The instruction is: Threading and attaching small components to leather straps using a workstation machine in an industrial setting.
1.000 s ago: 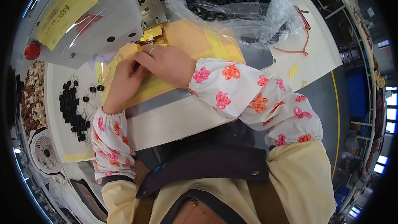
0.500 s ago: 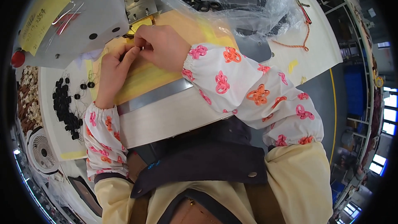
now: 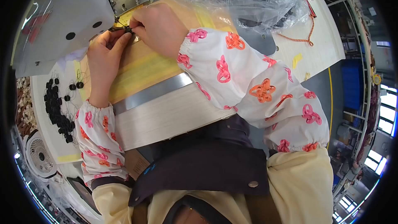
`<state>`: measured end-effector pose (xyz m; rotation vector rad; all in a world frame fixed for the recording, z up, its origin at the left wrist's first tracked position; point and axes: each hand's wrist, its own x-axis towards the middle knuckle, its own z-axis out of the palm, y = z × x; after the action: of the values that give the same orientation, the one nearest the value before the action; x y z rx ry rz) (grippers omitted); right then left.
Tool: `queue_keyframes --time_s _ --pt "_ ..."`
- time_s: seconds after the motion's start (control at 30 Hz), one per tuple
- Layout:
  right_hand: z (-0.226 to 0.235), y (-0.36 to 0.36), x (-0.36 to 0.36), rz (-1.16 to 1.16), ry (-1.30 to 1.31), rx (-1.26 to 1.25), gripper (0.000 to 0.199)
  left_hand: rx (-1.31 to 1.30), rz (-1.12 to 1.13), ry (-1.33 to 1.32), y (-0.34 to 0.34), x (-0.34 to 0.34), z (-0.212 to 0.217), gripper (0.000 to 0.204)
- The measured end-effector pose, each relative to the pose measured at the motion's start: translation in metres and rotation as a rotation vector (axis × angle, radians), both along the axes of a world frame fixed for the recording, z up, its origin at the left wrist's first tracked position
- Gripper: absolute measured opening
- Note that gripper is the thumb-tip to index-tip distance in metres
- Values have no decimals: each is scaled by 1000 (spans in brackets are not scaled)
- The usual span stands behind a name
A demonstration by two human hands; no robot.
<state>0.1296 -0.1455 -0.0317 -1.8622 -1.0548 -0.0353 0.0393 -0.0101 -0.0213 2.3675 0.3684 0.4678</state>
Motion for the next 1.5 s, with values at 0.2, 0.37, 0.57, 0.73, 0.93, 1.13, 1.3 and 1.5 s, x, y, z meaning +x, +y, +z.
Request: queue_keyframes --time_s 0.2,0.37,0.57,0.73,0.93,1.13,1.3,1.5 --pt "0 0 2 -16 -97 -6 10 10 39 23 -1 3 2 22" --pt "-4 4 3 -17 -125 -2 9 -61 34 14 2 2 -2 22" --pt "-5 5 3 -32 -126 4 9 -131 33 45 4 4 -1 23" --pt "-1 5 4 -45 -156 -7 8 -118 6 49 11 6 -4 26" --pt "-2 5 6 -22 -150 -10 6 -187 -19 116 17 6 -6 29" --pt "0 4 6 -25 -148 17 8 -182 -26 69 16 6 -7 31" --pt "3 3 6 -51 -116 -63 10 -149 -28 68 17 7 -7 30" --pt "4 2 10 -55 -134 -81 9 -102 -39 72 16 10 -9 29"
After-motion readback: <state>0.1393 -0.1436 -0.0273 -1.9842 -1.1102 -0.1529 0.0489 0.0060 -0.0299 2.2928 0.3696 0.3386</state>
